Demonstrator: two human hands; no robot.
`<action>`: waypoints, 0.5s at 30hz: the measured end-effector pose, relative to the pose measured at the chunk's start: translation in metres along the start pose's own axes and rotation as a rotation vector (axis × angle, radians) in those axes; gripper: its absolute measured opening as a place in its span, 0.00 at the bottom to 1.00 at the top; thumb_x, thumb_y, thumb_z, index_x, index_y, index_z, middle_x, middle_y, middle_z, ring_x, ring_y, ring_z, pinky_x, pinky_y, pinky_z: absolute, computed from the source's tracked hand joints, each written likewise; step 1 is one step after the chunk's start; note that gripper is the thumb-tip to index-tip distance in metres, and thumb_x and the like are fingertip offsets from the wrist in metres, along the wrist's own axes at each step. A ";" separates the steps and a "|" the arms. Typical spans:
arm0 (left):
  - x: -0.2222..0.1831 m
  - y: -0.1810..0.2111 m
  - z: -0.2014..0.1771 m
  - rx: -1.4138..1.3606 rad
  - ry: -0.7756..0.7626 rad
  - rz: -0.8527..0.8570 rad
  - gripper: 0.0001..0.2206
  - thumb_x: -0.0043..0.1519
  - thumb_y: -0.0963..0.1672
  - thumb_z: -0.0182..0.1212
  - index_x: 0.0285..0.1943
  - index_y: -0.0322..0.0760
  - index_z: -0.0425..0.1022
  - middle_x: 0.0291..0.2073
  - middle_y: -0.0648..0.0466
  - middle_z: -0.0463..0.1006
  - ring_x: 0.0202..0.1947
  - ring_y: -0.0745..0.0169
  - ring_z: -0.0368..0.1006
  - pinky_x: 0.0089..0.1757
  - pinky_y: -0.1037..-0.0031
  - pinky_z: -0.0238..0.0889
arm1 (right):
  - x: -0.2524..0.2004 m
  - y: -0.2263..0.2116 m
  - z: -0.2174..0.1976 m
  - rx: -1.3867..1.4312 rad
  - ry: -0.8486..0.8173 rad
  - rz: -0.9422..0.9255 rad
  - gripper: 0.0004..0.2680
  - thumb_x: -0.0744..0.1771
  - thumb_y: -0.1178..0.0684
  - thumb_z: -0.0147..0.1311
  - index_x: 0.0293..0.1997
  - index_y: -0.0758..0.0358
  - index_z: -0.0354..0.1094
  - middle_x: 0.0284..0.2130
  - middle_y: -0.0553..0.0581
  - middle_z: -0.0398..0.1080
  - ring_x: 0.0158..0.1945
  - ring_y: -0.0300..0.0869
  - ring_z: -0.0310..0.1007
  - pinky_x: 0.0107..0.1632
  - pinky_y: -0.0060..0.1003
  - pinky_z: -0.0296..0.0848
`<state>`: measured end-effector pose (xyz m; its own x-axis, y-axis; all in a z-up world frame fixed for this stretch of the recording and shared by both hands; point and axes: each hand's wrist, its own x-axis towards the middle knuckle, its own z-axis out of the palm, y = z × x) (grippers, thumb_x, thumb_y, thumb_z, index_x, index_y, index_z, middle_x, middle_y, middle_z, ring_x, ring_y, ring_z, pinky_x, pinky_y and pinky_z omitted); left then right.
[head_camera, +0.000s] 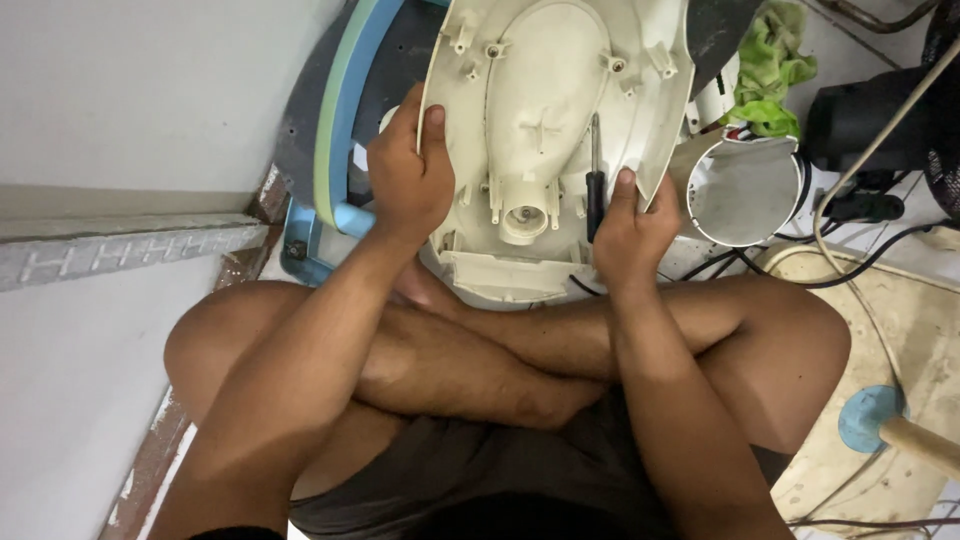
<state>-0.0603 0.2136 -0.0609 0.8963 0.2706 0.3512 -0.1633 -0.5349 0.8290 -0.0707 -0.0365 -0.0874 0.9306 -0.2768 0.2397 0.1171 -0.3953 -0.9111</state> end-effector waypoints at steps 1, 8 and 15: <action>0.000 0.003 -0.001 0.000 0.001 0.000 0.19 0.74 0.49 0.43 0.63 0.31 0.72 0.37 0.49 0.82 0.36 0.56 0.77 0.38 0.66 0.65 | 0.001 -0.002 0.000 0.001 0.000 -0.001 0.08 0.71 0.54 0.51 0.51 0.69 0.70 0.40 0.58 0.75 0.45 0.44 0.74 0.50 0.39 0.73; 0.000 -0.006 0.002 0.028 -0.023 -0.030 0.18 0.75 0.50 0.41 0.61 0.37 0.73 0.29 0.54 0.77 0.29 0.59 0.71 0.32 0.67 0.59 | 0.004 -0.002 0.002 -0.031 -0.063 0.010 0.08 0.71 0.56 0.49 0.51 0.70 0.71 0.41 0.59 0.76 0.46 0.45 0.75 0.49 0.39 0.73; -0.001 -0.014 0.008 0.077 -0.009 -0.064 0.18 0.73 0.50 0.42 0.59 0.40 0.74 0.30 0.51 0.81 0.31 0.52 0.76 0.33 0.63 0.63 | 0.006 -0.003 0.004 -0.047 -0.081 0.044 0.08 0.70 0.58 0.49 0.50 0.69 0.72 0.41 0.58 0.77 0.46 0.44 0.75 0.49 0.38 0.73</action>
<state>-0.0553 0.2145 -0.0759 0.9077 0.2989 0.2947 -0.0742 -0.5768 0.8135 -0.0640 -0.0336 -0.0848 0.9596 -0.2243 0.1700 0.0606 -0.4253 -0.9030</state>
